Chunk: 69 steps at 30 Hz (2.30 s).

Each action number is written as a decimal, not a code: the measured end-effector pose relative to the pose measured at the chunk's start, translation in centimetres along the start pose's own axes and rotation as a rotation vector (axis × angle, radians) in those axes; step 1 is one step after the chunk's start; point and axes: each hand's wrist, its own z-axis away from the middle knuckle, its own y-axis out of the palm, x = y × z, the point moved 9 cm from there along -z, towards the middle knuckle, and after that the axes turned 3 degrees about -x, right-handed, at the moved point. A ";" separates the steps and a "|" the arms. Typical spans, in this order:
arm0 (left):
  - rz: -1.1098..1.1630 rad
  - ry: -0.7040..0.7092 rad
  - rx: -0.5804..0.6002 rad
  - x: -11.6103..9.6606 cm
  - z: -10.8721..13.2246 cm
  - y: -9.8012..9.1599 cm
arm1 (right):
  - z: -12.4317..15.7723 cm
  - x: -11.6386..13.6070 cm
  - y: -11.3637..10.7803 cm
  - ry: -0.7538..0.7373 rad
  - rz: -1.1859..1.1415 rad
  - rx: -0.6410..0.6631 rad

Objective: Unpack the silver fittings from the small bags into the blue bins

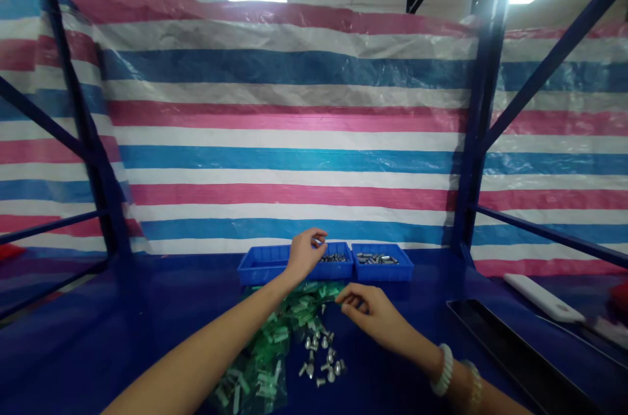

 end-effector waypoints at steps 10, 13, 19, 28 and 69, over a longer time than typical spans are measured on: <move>0.056 -0.038 -0.024 0.8 6.0 -4.3 | -0.2 1.1 3.9 -0.308 0.571 0.200; 0.090 -0.050 -0.035 0.9 5.9 -4.6 | -0.2 1.2 3.6 -0.310 0.566 0.200; 0.169 -0.048 0.043 -0.3 7.5 -3.0 | 0.4 1.5 4.2 -0.435 0.746 0.237; 0.253 -0.060 0.120 -2.4 9.7 -1.6 | 0.6 3.8 -0.6 -0.363 0.402 -0.003; -0.461 0.443 0.092 -4.8 5.4 -0.1 | 0.7 1.0 1.2 -0.023 0.124 0.073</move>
